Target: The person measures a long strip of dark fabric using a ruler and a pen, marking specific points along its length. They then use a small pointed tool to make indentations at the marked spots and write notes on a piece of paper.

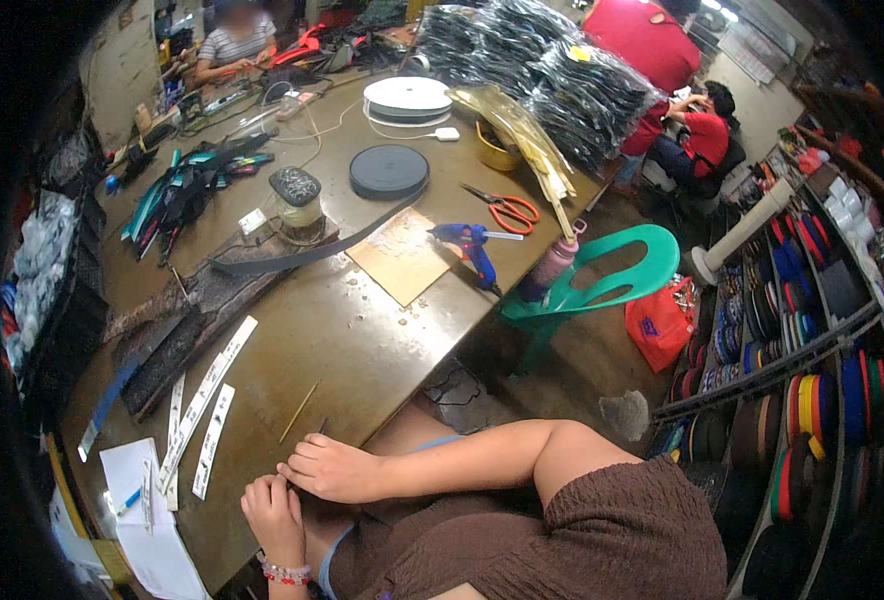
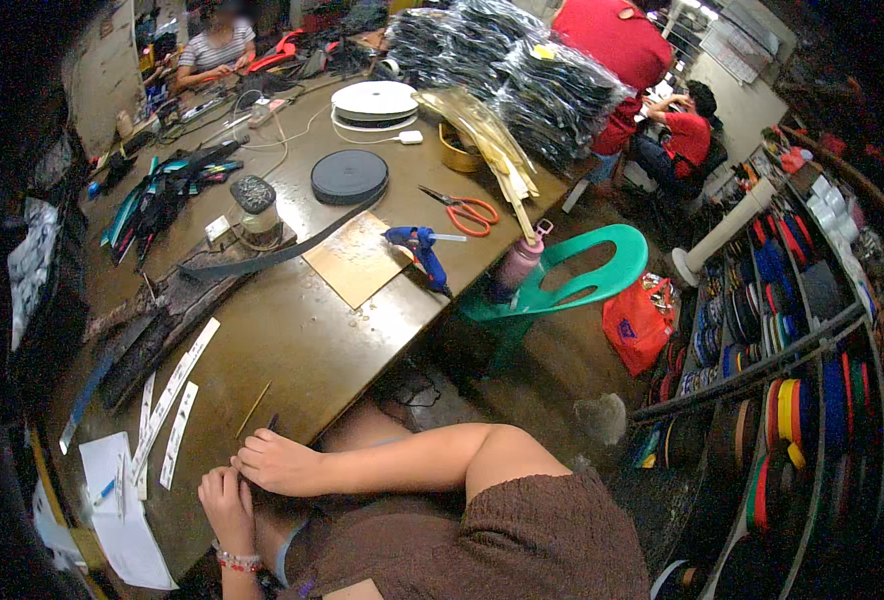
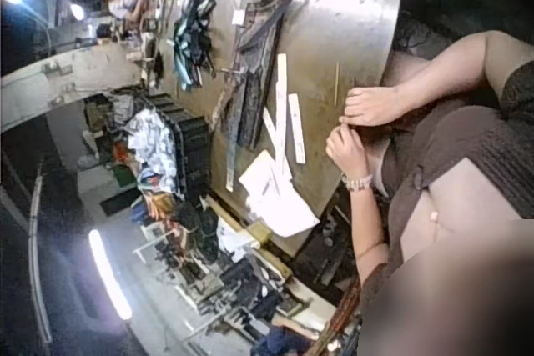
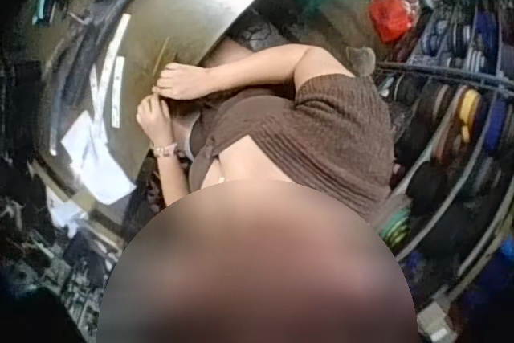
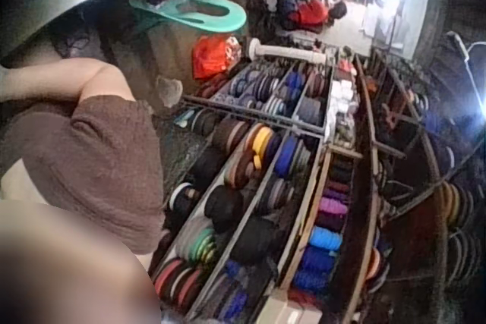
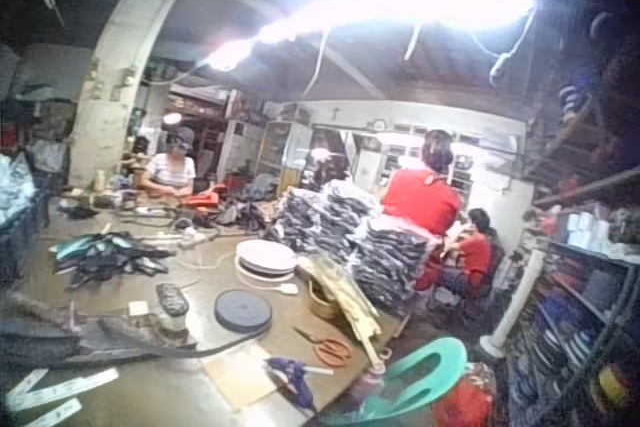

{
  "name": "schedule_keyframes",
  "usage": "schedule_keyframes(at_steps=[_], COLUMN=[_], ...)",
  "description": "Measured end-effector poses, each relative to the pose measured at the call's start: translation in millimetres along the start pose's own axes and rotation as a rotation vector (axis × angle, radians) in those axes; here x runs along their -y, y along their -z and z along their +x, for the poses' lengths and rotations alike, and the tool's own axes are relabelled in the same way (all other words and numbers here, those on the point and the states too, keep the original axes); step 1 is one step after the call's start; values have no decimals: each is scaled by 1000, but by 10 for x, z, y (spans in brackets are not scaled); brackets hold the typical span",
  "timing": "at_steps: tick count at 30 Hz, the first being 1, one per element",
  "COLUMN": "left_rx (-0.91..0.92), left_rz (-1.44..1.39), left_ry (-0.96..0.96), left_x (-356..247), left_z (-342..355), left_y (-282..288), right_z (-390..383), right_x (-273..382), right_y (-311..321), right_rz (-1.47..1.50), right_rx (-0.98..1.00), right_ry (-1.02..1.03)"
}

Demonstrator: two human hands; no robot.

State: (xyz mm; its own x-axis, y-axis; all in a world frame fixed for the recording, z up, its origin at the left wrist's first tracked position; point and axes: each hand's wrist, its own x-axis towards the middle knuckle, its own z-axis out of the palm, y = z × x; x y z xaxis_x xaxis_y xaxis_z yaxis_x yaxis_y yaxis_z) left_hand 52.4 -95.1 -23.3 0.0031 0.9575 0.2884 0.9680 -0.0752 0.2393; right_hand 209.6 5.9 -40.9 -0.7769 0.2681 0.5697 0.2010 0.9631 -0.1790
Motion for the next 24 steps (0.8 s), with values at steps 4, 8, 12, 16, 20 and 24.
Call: schedule_keyframes(at_steps=[4, 8, 12, 16, 20, 24], left_rx=[-121, -542, -446, -311, -300, -266], left_rz=[12, 42, 34, -51, -89, -94], left_ry=[41, 117, 259, 315, 354, 376], left_x=[42, 210, 343, 326, 313, 322], left_z=[75, 111, 87, 35, 0, 3], left_y=[138, 389, 350, 30, -121, -98], right_z=[182, 384, 82, -720, -1582, -1736], right_x=[-234, -992, -2090, -3028, -3538, -3704], right_y=[300, 1379, 2762, 2903, 2316, 1921], right_rz=[184, 351, 624, 327, 117, -330], right_rx=[184, -6, -500, -673, -387, -370], right_ry=[-74, -247, -503, -897, -1203, -1166])
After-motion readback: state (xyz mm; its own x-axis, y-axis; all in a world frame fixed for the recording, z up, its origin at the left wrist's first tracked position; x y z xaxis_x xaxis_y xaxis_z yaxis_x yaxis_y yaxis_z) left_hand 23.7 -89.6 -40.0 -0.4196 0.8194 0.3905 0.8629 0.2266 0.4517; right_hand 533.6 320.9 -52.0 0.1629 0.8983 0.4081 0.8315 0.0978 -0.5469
